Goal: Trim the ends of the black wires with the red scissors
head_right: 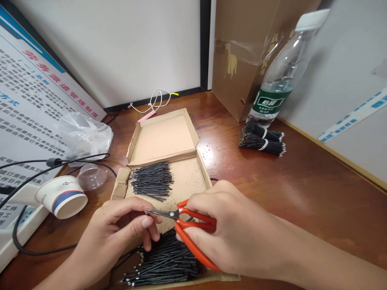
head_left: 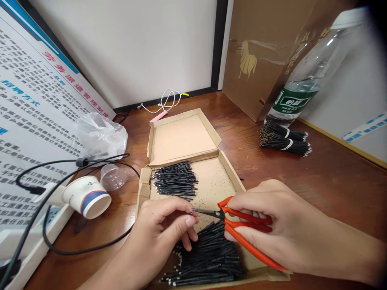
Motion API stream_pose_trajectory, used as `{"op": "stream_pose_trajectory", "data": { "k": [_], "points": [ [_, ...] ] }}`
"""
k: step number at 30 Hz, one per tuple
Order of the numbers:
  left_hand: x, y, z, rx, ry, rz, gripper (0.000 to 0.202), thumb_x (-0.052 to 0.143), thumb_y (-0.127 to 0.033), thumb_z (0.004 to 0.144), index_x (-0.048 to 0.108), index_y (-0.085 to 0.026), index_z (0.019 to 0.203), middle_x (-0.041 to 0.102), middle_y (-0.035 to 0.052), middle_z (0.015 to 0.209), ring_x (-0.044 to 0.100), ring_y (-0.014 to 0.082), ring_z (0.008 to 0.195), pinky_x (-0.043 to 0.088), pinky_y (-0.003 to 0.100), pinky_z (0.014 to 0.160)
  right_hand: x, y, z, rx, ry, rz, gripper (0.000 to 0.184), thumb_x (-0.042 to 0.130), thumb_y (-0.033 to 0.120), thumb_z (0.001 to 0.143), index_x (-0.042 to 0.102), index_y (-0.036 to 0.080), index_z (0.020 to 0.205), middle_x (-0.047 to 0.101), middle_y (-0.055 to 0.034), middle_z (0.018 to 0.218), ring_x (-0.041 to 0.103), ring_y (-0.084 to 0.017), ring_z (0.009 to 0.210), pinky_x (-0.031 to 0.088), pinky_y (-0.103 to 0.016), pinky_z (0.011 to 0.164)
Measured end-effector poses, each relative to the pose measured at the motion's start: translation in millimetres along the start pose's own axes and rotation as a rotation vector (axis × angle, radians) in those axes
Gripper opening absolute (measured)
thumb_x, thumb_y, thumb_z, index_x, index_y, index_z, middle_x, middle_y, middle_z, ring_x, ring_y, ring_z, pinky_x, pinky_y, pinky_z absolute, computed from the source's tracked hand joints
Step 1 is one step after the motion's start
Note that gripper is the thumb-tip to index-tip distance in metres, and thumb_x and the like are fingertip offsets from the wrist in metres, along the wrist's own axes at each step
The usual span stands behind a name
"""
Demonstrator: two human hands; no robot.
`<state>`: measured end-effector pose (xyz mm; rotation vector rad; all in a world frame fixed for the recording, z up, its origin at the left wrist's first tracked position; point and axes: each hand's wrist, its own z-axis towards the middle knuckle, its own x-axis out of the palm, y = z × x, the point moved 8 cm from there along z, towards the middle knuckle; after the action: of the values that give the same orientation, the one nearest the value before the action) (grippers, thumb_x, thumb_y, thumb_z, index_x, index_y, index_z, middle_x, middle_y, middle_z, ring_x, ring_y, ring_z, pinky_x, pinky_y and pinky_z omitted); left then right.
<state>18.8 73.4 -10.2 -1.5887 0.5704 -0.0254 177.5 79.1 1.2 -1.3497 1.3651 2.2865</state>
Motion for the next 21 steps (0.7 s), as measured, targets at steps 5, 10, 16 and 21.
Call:
{"op": "stream_pose_trajectory", "data": {
  "k": [5, 10, 16, 21],
  "points": [
    [0.9, 0.1, 0.8, 0.002, 0.005, 0.016, 0.015, 0.057, -0.021, 0.092, 0.065, -0.012, 0.083, 0.069, 0.0053, 0.064, 0.064, 0.0141, 0.050, 0.051, 0.023, 0.048, -0.7, 0.8, -2.5, 0.005, -0.011, 0.022, 0.019, 0.060, 0.021, 0.087, 0.060, 0.020, 0.068, 0.055, 0.0033, 0.056, 0.049, -0.013, 0.057, 0.037, -0.025, 0.058],
    [1.9, 1.0, 0.7, 0.004, 0.012, 0.027, 0.015, 0.057, -0.021, 0.092, 0.065, -0.013, 0.083, 0.069, 0.0047, 0.064, 0.063, 0.0134, 0.049, 0.050, 0.022, 0.048, 1.5, 4.6, -0.5, -0.064, 0.037, -0.008, 0.022, 0.054, 0.017, 0.089, 0.058, 0.019, 0.067, 0.055, 0.0041, 0.057, 0.045, -0.011, 0.053, 0.036, -0.025, 0.059],
    [1.0, 2.3, -0.4, 0.010, 0.009, 0.026, 0.015, 0.056, -0.020, 0.092, 0.066, -0.012, 0.084, 0.069, 0.0050, 0.065, 0.064, 0.0138, 0.050, 0.052, 0.023, 0.049, -1.0, 4.8, 0.3, -0.094, -0.006, -0.050, 0.018, 0.053, 0.015, 0.090, 0.058, 0.018, 0.072, 0.052, 0.0051, 0.057, 0.042, -0.010, 0.051, 0.035, -0.026, 0.061],
    [0.9, 2.1, 1.1, 0.002, 0.004, 0.050, 0.015, 0.057, -0.021, 0.092, 0.066, -0.013, 0.083, 0.067, 0.0043, 0.063, 0.062, 0.0140, 0.050, 0.053, 0.023, 0.049, 0.0, 1.2, 0.6, -0.076, -0.024, -0.033, 0.016, 0.058, 0.017, 0.089, 0.058, 0.019, 0.073, 0.050, 0.0063, 0.056, 0.038, -0.010, 0.049, 0.034, -0.027, 0.060]
  ]
}}
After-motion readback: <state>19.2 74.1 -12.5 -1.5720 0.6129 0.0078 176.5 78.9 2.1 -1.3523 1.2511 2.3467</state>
